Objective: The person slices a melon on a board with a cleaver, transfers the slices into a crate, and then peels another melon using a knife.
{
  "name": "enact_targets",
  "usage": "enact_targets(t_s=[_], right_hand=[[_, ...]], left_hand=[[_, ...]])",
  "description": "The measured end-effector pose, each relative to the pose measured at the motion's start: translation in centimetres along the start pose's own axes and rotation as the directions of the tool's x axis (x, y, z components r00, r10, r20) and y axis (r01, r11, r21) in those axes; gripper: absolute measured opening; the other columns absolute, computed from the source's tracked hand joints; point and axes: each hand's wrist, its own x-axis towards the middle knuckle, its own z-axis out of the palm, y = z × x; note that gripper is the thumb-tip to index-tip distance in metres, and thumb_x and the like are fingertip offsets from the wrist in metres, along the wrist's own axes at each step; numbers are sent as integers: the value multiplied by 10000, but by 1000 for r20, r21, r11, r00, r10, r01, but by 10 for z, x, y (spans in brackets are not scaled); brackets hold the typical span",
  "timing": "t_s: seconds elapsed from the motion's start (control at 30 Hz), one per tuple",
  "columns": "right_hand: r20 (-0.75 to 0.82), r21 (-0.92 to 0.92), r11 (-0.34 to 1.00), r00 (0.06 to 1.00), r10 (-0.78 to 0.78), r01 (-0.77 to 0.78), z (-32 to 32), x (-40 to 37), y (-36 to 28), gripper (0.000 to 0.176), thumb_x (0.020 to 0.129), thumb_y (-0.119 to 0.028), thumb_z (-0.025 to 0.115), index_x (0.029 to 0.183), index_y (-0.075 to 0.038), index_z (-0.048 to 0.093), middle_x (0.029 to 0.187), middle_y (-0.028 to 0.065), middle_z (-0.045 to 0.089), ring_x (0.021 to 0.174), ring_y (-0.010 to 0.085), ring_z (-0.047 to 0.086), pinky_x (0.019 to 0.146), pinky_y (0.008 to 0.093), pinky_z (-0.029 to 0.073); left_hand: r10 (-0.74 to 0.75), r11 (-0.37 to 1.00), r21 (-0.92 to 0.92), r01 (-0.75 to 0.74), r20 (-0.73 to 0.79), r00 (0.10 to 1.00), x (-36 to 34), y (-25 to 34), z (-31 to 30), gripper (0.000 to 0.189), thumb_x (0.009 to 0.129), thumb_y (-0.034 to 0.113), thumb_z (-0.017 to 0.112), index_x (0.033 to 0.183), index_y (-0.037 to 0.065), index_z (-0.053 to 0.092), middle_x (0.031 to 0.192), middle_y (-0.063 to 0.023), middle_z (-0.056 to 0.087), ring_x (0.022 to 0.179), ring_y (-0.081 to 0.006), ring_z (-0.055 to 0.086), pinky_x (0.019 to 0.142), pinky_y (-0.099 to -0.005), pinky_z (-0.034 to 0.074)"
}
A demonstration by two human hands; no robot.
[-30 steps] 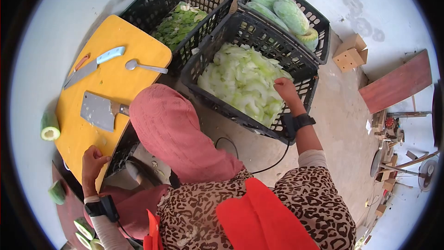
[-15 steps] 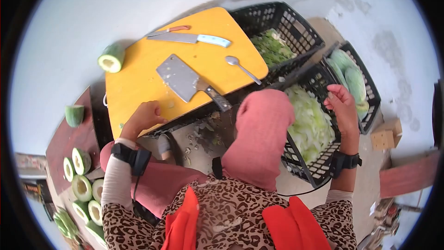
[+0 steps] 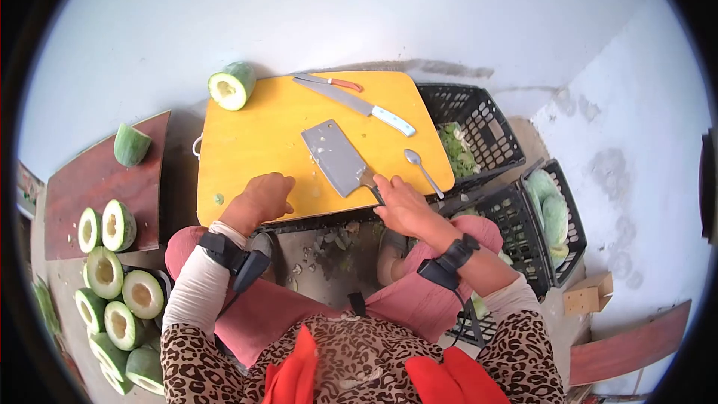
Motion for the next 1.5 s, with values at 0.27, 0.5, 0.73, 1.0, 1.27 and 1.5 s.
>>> enact_targets(t_s=[0.27,0.5,0.73,1.0,1.27,1.5], right_hand=[[14,108,987,993,121,-122,18,24,2,511,798,-131,655,1246,21,464,1048,232,576,974,382,605,816,456,493],[270,795,515,947,173,-321,3,32,22,255,719,-48,658,950,30,580,725,64,595,602,138,577,528,281,457],[-61,924,377,947,316,-66,-38,22,43,246,722,-10,647,953,34,573,749,36,596,599,104,559,522,244,442],[-272,719,663,794,544,-208,-74,-9,145,242,678,6,638,908,32,569,733,47,588,577,115,544,524,255,424],[-131,760,578,800,585,-297,-53,-13,190,238,672,10,659,893,23,571,737,44,591,584,126,555,540,266,435],[-160,781,597,866,474,-182,-35,36,215,232,695,0,674,905,14,578,752,39,597,616,126,572,566,259,446]], left_hand=[[64,998,-17,-67,-132,989,-16,7,-3,335,746,217,756,964,19,597,924,-187,621,913,-363,618,815,-440,492],[92,996,-13,-93,-86,992,-12,23,4,293,736,191,763,928,24,616,880,-174,640,869,-361,645,757,-440,516],[103,994,-10,-106,-140,985,-15,22,3,287,723,184,772,909,24,623,854,-175,641,843,-368,651,750,-440,520],[119,993,1,-120,-149,982,-11,27,4,305,716,186,776,926,27,622,865,-175,640,849,-365,650,750,-438,518],[144,989,3,-146,-149,978,-6,28,10,304,727,188,764,947,45,612,877,-169,630,850,-354,644,746,-435,512],[112,994,19,-111,-94,989,0,29,16,276,738,188,750,937,53,614,890,-164,636,848,-347,650,746,-432,518]])
